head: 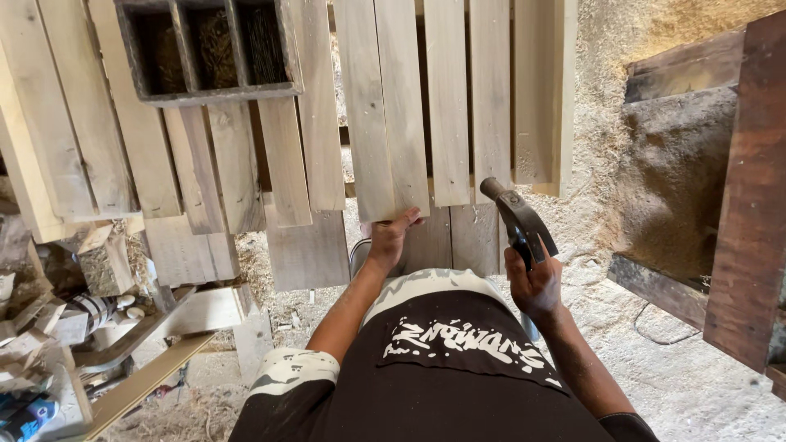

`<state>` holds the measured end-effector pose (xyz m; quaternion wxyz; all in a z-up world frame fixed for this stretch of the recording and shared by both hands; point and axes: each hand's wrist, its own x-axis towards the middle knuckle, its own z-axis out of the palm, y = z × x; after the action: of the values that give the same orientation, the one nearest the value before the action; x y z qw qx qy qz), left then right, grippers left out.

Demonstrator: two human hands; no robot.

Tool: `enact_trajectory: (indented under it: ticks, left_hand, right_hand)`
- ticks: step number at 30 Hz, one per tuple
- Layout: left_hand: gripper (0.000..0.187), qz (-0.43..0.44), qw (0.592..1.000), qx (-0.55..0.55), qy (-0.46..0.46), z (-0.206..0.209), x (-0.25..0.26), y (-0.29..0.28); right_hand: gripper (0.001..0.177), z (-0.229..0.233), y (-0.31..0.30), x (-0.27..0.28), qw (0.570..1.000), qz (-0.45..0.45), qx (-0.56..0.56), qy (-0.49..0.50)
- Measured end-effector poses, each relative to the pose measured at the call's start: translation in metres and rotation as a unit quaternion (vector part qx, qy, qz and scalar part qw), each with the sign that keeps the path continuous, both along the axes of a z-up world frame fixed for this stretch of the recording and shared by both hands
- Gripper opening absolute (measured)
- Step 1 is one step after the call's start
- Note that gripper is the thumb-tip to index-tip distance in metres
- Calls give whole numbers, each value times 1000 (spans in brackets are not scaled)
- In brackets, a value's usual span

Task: The person uses a hammer to drive nails into a wooden pallet structure. They repeatedly pick up nails from a nearby container and hammer them into the wood slats.

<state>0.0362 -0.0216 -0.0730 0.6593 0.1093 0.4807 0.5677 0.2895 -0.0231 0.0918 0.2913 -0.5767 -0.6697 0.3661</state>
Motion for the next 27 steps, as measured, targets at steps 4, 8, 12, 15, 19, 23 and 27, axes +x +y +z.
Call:
enact_trajectory:
  ticks: [4, 8, 12, 15, 19, 23, 27]
  left_hand:
    - [17, -10, 1000, -1, -3, 1, -1, -1]
    - [21, -13, 1000, 2, 11, 3, -1, -1]
    - [26, -5, 1000, -4, 3, -11, 1, -1]
    - [25, 4, 1000, -1, -15, -16, 1, -5]
    - [27, 19, 1000, 2, -13, -11, 2, 0]
    - [28, 25, 1000, 6, -11, -9, 2, -2]
    - [24, 11, 1000, 5, 11, -8, 2, -4]
  right_hand:
    - [14, -13, -5, 10, 1000, 9, -8, 1]
    - [13, -22, -1, 12, 999, 42, 10, -4]
    - [24, -5, 3, 9, 994, 76, 54, -65]
    - [19, -1, 2, 5, 989, 106, 51, -94]
    - [15, -2, 7, 5, 985, 133, 51, -97]
    - [22, -1, 8, 4, 985, 125, 69, -95]
    - [20, 10, 11, -2, 988, 115, 68, -79]
